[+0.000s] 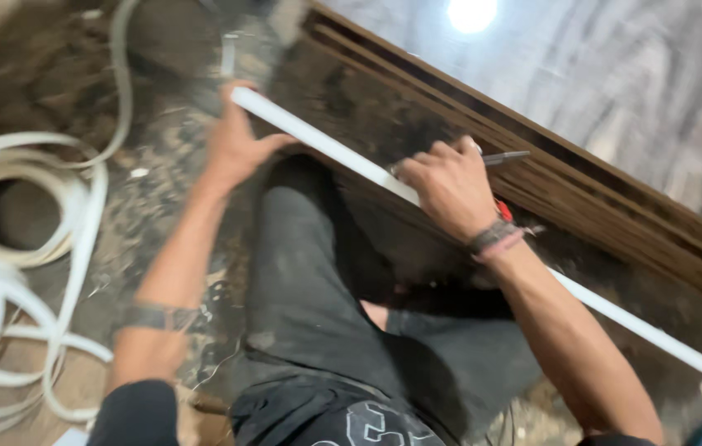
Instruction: The person sits on the floor and irons white edge banding tape onto the edge of a long board, pressing the tape with a hand iron and smoothing it by hand. They then apply masking tape pieces along a board edge and continue ironing the banding along the edge.
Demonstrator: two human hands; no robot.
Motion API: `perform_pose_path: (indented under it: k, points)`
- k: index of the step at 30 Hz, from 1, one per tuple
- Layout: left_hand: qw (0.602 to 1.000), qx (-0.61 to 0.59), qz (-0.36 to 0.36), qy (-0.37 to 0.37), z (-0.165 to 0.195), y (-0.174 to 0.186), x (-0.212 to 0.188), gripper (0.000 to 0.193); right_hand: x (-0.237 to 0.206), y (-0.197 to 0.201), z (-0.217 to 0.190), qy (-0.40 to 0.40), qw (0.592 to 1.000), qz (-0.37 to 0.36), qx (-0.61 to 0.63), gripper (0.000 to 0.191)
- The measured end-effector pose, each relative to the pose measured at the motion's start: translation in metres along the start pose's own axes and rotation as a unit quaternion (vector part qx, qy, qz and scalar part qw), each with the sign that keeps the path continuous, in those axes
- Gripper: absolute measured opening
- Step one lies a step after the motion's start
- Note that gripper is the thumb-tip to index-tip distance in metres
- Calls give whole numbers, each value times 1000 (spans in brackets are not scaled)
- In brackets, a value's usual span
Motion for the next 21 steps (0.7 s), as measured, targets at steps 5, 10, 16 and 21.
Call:
perform_pose_path:
  k: [5, 10, 16, 21]
  points:
    - [998, 12, -16, 60, -8, 1, 1, 95, 42, 11, -25, 16, 1000, 7, 18, 9]
    - [999, 8, -5, 49, -4, 9, 2, 94, 31, 16, -24, 8, 999, 27, 31, 14]
    - [999, 7, -5, 34, 2, 11, 2, 93, 122, -2, -68, 53, 996, 76, 1, 8]
    - [998, -19, -22, 63, 0, 12, 1, 93, 196, -8, -102, 73, 992, 98, 17, 7]
Point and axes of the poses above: each hand's wrist, its own x-axis towards the middle knuckle, its own y-axis out of the back of the hand, z = x × y, the point moved 10 cm from there along x, towards the middle knuckle, and after that the axes turned 1 degree about -x, right-handed, at the moved point
